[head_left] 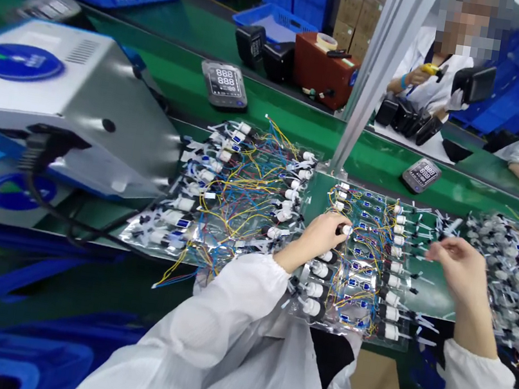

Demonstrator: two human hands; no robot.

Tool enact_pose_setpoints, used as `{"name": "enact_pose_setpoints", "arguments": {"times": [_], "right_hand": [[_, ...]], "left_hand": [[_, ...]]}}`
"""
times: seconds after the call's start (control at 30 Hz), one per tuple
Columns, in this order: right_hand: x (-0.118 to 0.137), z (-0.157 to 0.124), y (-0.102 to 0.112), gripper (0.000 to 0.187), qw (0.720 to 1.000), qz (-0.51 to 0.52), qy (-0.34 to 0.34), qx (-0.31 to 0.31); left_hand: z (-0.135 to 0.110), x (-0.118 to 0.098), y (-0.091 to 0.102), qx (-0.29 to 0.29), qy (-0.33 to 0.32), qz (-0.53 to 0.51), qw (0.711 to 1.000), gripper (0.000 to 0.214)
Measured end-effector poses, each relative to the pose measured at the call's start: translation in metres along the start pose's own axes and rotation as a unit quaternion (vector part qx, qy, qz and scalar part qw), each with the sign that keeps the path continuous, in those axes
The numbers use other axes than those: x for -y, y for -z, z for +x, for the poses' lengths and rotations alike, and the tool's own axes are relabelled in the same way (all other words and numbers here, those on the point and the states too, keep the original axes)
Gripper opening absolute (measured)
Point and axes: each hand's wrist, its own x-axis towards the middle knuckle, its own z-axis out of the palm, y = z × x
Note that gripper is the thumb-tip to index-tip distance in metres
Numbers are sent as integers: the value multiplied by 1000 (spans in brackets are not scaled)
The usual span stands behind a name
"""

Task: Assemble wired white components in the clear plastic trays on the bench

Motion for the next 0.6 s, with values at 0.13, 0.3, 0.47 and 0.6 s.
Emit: {"name": "enact_pose_setpoints", "arguments": {"times": [0.13,0.3,0.47,0.6], "right_hand": [[77,-3,-73,43,950,263,-23,166],[90,1,-151,41,914,342,-21,216],[65,10,-173,41,928,325,10,180],[57,12,-169,31,956,238,88,145]], "left_hand": [[-1,2,-2,15,-25,50,998,27],[0,5,-5,17,-41,75,996,18],[1,4,-5,23,-54,117,991,14],[0,3,-6,17,-52,118,992,18]]}}
